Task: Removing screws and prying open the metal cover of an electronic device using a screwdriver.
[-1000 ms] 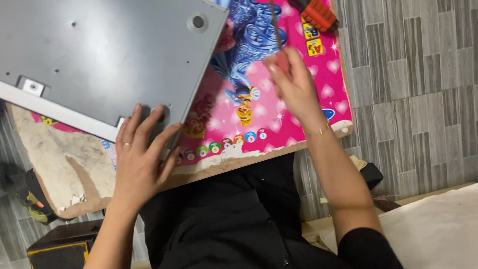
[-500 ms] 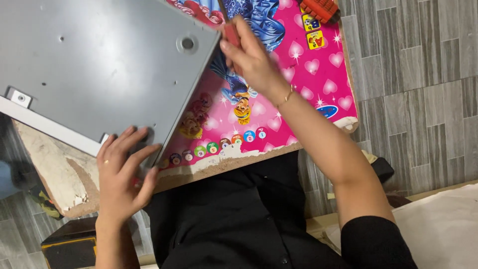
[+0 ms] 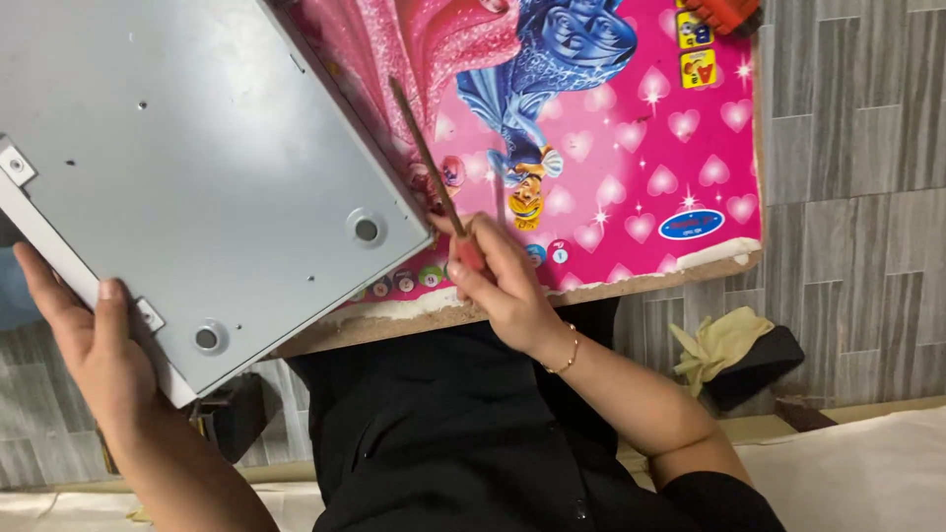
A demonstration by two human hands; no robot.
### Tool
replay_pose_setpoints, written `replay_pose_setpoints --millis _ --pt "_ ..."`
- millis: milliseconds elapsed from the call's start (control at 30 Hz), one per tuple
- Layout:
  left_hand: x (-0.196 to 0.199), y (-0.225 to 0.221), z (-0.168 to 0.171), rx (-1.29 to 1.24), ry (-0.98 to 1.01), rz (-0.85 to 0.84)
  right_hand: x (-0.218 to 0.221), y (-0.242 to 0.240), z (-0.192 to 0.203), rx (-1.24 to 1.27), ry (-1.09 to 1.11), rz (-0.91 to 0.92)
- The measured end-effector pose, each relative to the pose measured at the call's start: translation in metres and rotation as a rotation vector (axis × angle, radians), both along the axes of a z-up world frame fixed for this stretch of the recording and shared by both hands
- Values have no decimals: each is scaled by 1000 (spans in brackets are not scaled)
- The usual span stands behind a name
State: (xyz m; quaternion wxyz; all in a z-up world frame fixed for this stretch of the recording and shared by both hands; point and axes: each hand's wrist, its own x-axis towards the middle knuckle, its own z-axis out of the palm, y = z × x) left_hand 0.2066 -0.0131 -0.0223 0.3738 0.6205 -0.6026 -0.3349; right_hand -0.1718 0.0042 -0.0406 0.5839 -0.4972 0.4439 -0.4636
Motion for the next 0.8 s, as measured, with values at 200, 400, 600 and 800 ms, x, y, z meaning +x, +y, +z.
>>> replay_pose_setpoints --millis 200,400,600,800 --pt "27 -6 4 -8 12 -103 1 10 18 116 -30 88" --pt "32 -11 4 9 83 -126 1 17 13 121 -97 117" --pt "45 -11 7 32 -3 -137 3 19 21 85 -39 155" --pt "89 -1 -9 110 -49 -48 11 29 21 14 87 182"
